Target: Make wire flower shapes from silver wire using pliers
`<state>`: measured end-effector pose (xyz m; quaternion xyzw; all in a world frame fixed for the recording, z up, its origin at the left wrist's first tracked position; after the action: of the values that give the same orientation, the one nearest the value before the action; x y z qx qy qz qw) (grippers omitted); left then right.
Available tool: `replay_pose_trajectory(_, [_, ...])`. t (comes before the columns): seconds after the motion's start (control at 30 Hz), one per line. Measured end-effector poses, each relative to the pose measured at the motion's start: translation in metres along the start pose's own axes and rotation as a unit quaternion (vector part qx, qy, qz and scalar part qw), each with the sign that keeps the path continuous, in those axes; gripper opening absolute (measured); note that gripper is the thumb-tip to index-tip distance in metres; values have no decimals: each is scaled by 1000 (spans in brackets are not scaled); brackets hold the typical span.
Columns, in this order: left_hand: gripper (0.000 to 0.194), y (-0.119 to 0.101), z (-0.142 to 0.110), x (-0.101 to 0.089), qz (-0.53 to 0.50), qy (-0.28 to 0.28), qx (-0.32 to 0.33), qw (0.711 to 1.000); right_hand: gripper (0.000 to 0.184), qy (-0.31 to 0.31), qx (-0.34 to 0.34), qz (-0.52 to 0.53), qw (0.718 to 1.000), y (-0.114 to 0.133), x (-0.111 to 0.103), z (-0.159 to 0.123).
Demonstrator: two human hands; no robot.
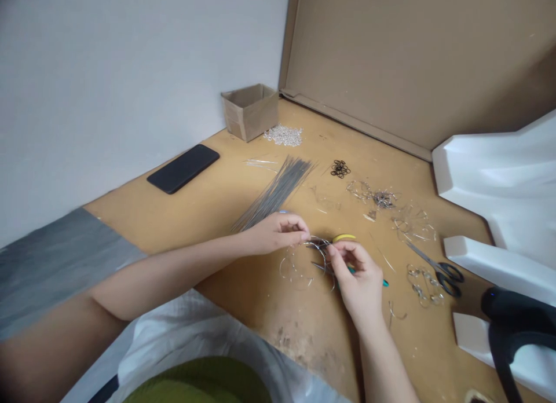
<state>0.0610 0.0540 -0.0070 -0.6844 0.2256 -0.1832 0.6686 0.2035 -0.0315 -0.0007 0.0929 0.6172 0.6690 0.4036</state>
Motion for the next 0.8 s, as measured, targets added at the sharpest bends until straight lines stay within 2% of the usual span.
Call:
replay_pose_trajectory(0.37, [9, 3, 2, 2, -17, 1, 3, 1000, 17, -7, -4, 7, 1000, 0, -1, 1])
replay_pose_trajectory(0.47, [10, 3, 2, 3, -11, 3, 25, 1000, 17, 8, -19, 2, 1000, 3, 0, 0])
replay_pose_trajectory(0.57, [17, 0, 0, 2, 43, -4, 59, 997, 15, 46, -45, -15, 998, 9, 7, -4])
replay_pose_trajectory(0.67, [20, 0, -4, 6, 70, 22, 60, 996, 14, 82, -61, -22, 995, 12, 15, -7])
replay_pose_trajectory(0.8, [16, 1, -8, 15, 59, 65, 41, 995, 13, 95, -67, -11, 993, 14, 18, -9])
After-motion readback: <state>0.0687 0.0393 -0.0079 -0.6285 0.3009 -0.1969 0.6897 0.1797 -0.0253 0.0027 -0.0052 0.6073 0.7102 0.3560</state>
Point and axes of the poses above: each hand's wrist, its own z-axis towards the middle knuckle, its own x-axis out of the palm, y = z × x, the point moved 9 cm from there along z, towards the middle knuckle, and after that the axes turned 15 degrees about -y, right-handed, at the moved point
